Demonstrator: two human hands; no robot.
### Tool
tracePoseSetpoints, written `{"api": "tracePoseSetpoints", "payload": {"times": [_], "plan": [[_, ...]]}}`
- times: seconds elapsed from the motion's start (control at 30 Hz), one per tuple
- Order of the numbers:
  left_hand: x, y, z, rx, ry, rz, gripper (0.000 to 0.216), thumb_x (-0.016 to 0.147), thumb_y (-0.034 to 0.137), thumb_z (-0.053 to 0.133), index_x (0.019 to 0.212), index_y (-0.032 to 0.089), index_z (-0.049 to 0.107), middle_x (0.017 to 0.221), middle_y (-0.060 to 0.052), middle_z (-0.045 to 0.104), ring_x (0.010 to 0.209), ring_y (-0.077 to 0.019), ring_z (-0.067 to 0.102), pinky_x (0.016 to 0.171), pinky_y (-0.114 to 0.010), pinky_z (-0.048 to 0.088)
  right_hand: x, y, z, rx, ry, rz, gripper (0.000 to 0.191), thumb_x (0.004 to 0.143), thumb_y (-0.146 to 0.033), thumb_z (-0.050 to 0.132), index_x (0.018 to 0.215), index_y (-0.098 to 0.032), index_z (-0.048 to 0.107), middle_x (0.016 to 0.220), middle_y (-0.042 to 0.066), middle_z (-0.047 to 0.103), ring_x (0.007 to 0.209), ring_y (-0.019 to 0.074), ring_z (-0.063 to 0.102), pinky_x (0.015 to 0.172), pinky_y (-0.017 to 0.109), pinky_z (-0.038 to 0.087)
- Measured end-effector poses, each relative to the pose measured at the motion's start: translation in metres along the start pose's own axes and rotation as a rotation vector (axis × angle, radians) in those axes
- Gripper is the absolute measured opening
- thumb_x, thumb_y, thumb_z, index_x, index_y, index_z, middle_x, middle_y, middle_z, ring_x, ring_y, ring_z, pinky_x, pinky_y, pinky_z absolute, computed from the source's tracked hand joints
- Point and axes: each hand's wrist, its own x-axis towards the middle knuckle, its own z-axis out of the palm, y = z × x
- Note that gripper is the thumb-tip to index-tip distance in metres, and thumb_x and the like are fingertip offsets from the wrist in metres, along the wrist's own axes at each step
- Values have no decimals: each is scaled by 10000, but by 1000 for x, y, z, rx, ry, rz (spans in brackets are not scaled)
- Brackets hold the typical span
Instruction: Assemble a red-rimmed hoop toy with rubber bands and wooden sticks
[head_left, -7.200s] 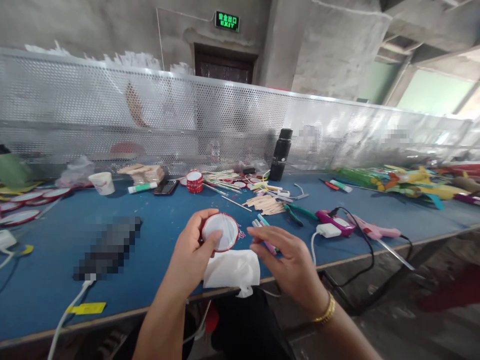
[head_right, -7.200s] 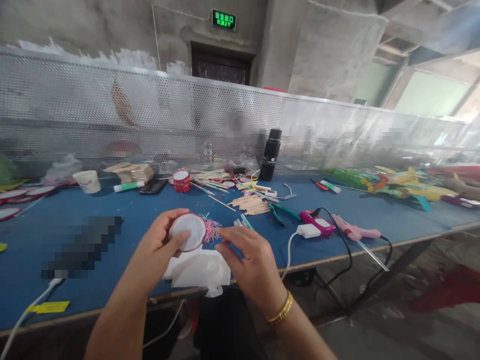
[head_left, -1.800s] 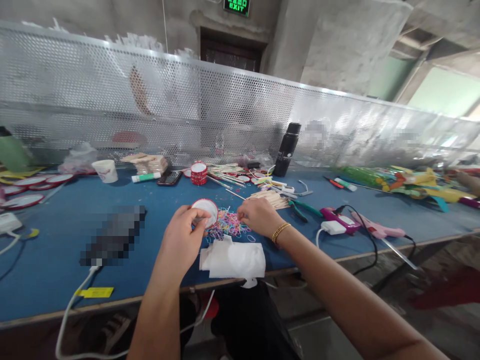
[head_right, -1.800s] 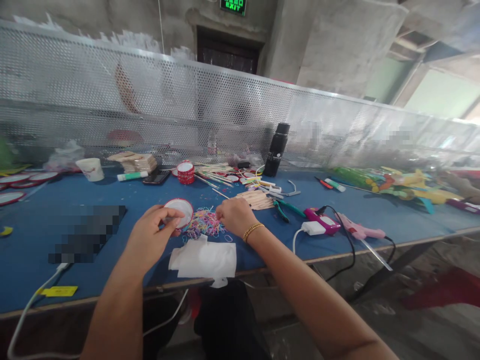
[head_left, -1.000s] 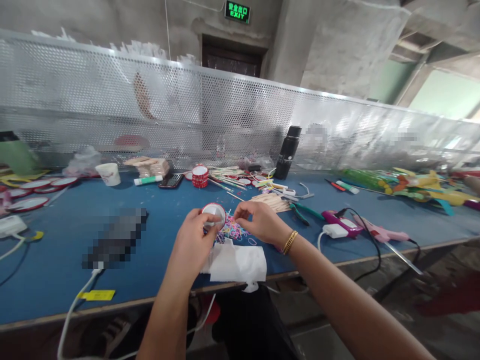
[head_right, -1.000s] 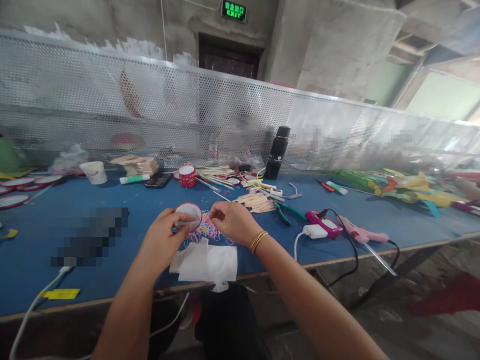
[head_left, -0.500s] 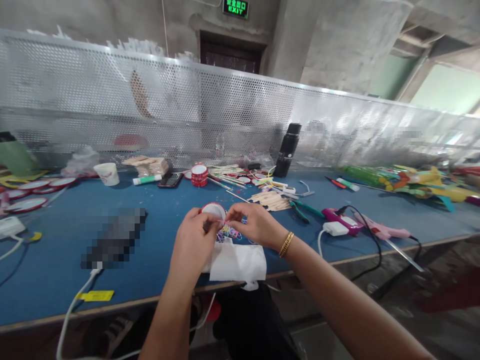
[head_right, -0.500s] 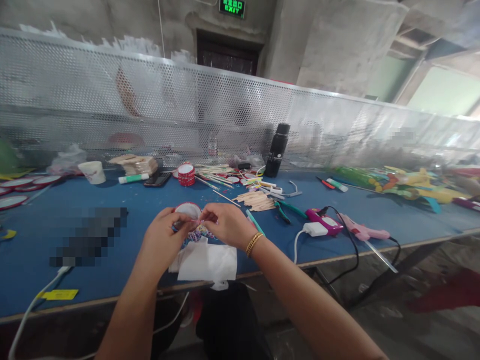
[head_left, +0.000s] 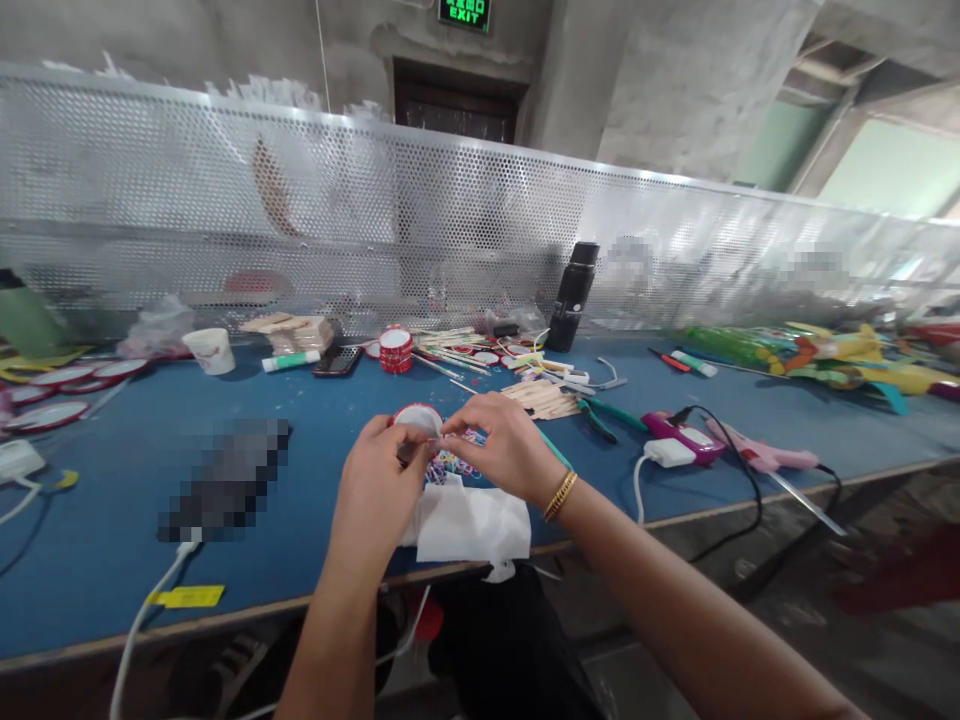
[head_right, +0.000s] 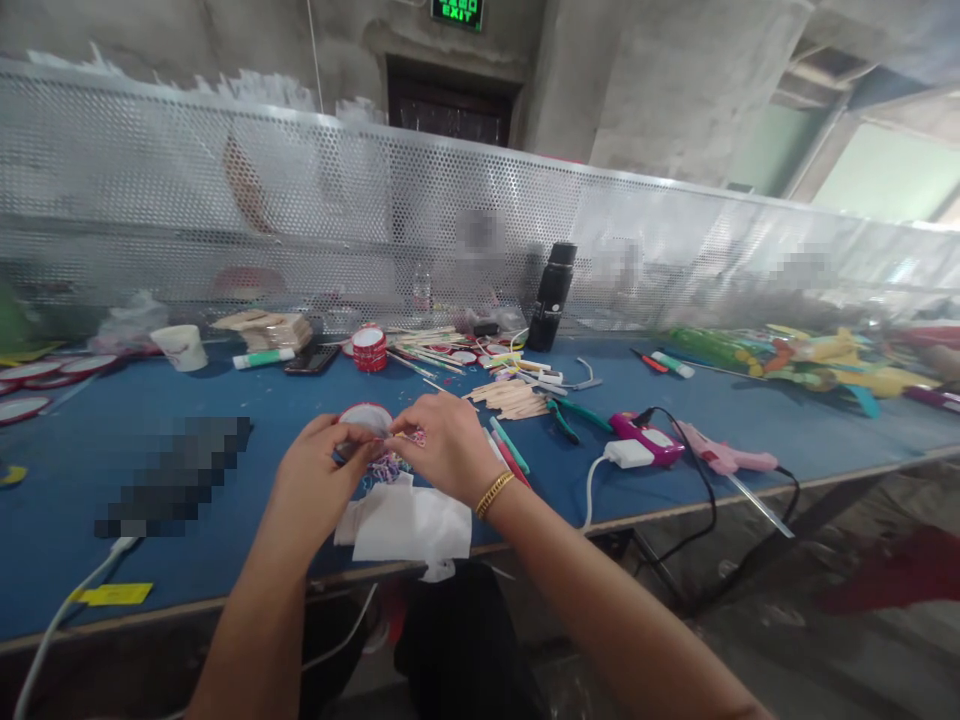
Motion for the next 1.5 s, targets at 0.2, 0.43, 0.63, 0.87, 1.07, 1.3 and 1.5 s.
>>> {"api": "tracePoseSetpoints", "payload": {"times": [0.2, 0.43, 0.63, 0.87, 1.07, 1.3, 1.5], "plan": [[0, 1, -1, -7, -15, 19, 106, 864, 247, 654, 822, 197, 737, 884, -26, 605, 806, -184, 614, 758, -311, 454, 0, -8, 0, 43, -6, -12, 68, 840, -195, 759, 779, -213, 735, 789, -8, 690, 801, 141, 611, 796, 291, 416], [0, 1, -1, -47, -31, 9, 156, 854, 301, 664, 930, 216, 771, 908, -38, 612, 836, -199, 625, 766, -311, 496, -3, -12, 0, 168, 13, 53, 101, 847, -163, 722, 757, -204, 700, 774, -4, 685, 782, 136, 617, 769, 267, 444], [-1, 1, -2, -55, -14, 23, 138, 847, 289, 648, 849, 209, 759, 879, -46, 616, 856, -213, 628, 793, -324, 505, -3, -17, 1, 114, 33, 21, 115, 834, -170, 727, 732, -213, 699, 749, -10, 678, 762, 140, 605, 759, 277, 427], [0, -7, -5, -43, -31, 36, 134, 866, 249, 601, 846, 215, 729, 899, -37, 634, 856, -198, 631, 790, -308, 505, -5, 0, -12, 55, 20, 69, 88, 871, -209, 700, 785, -207, 718, 792, -3, 715, 786, 138, 623, 764, 263, 426], [3, -22, -15, -55, 40, -26, 149, 837, 180, 543, 910, 222, 666, 999, -40, 647, 890, -202, 651, 829, -334, 522, -10, 42, -30, -193, -284, 258, 110, 844, -213, 697, 829, -260, 795, 856, -12, 790, 830, 173, 695, 789, 288, 456], [5, -27, -17, -76, 48, -70, 128, 815, 207, 555, 877, 232, 664, 976, -33, 655, 754, -180, 651, 743, -330, 537, 1, 53, -20, -355, -349, 271, 159, 860, -226, 658, 916, -260, 803, 953, 1, 801, 913, 181, 707, 830, 288, 446], [2, -32, -27, -54, 71, -115, 150, 842, 234, 529, 909, 229, 663, 1012, -32, 642, 630, -143, 621, 675, -311, 537, 28, 44, -6, -367, -393, 169, 174, 898, -251, 616, 940, -250, 785, 1020, 5, 789, 966, 166, 686, 862, 273, 414]]}}
